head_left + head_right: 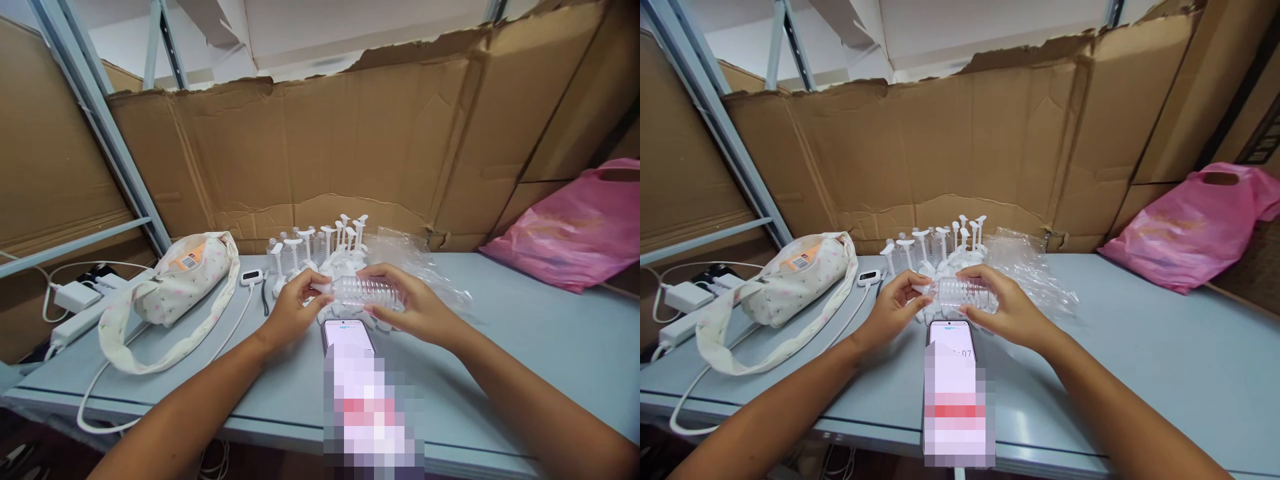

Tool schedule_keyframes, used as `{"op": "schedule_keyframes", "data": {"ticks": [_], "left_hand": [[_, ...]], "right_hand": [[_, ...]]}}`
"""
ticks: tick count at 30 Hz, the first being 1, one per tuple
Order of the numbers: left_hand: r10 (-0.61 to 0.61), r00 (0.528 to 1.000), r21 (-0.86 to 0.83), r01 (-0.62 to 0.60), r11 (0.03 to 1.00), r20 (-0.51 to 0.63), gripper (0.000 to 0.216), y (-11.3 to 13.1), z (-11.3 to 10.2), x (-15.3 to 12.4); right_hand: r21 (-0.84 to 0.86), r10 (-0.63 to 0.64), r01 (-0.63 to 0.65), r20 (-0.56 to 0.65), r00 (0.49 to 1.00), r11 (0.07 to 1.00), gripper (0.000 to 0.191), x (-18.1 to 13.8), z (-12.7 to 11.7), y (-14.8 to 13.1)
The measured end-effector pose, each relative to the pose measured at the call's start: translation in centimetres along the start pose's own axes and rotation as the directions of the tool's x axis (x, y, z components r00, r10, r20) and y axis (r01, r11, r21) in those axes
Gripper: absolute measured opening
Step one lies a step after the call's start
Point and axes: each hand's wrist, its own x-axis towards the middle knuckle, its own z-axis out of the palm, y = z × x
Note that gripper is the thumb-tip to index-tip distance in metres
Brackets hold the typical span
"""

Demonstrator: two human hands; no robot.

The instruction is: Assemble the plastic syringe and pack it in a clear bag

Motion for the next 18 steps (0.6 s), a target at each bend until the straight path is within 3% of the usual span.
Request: {"op": "schedule_keyframes", "data": {"ticks": [4,8,10,13,18], "left_hand": [[0.043,0.998,0.145,-0.048,0.988,0.037,0.017,0.00,-0.14,-0.15],[0.016,1.000,0.136,-0.019,0.991,0.020,0.021,0.34,-0.16,-0.33],[-0.015,1.000,0.100,0.016,0.995,-0.007,0.023,0.48,-0.12,-0.38],[-0.086,0.996,-0.021,0.085,0.996,-0.019,0.027,0.57,0.00,-0.34],[-0.183,0.983,-0.188,0.183,0.965,0.016,0.030,0.71,0.17,-0.12]], "right_hand": [[0.068,0.179,-0.178,-0.019,0.984,0.982,0.029,0.14,0.23,0.01],[0.189,0.309,-0.303,0.001,0.951,0.934,0.030,0.21,0.39,-0.07],[0.147,0.255,-0.249,-0.021,0.967,0.957,0.030,0.17,0.30,-0.13],[-0.003,0.049,-0.049,-0.059,0.997,0.999,0.029,0.02,0.02,-0.14],[-0.189,-0.255,0.245,-0.026,0.967,0.951,0.033,-0.21,-0.05,0.28]]}}
